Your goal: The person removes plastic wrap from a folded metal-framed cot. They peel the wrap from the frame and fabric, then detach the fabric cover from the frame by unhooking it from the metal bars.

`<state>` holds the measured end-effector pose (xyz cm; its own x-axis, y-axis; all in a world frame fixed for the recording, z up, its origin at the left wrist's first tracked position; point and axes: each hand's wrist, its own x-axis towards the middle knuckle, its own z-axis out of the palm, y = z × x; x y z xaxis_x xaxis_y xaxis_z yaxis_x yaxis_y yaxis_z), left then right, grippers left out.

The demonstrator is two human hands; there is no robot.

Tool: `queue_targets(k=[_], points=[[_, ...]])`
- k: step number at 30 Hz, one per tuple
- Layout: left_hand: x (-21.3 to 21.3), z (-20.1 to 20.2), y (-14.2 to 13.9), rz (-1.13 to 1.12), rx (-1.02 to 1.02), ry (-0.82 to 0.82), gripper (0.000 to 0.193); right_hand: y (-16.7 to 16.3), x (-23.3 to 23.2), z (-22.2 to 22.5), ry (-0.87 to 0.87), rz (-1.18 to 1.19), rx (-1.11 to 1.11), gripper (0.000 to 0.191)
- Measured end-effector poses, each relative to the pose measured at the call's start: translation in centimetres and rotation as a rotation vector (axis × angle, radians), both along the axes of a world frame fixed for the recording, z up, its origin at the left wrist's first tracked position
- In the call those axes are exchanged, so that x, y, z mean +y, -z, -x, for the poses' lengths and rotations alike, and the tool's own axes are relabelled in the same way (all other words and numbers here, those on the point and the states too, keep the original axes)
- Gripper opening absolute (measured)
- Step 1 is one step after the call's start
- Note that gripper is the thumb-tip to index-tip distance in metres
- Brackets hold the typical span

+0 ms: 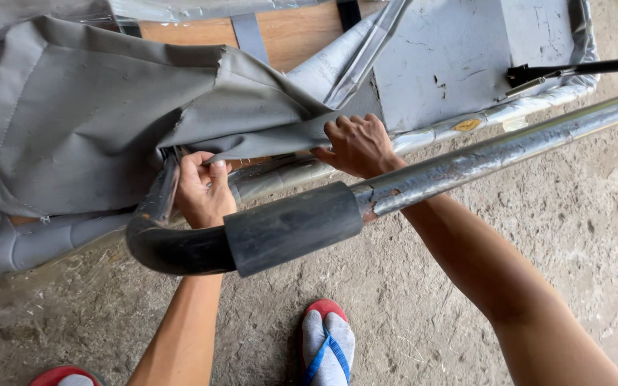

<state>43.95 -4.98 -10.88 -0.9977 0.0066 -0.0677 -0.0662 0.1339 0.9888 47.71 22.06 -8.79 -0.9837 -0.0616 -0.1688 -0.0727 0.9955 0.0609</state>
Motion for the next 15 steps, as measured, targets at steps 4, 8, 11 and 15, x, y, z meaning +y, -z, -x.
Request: queue_targets(k=[4, 8, 11, 15], points=[[-0.4, -0.2, -0.1, 0.109, 0.077, 0.039, 0.012, 0.7, 0.7, 0.2, 0.002, -0.101, -0.065, 0.034], [-0.9, -0.4, -0.2, 0.297, 0.155, 0.098, 0.015, 1.6, 0.6, 0.6, -0.193, -0.079, 0.358, 0.018], [-1.2, -0.5, -0.2, 0.307, 0.151, 0.132, 0.017, 2.4, -0.2, -0.8, 0.081, 0.346, 0.319, 0.017], [-1.3, -0.5, -0.5, 0.327, 0.142, 0.157, 0.017, 2.1, -0.8, -2.6, 0.260, 0.558, 0.349, 0.017]])
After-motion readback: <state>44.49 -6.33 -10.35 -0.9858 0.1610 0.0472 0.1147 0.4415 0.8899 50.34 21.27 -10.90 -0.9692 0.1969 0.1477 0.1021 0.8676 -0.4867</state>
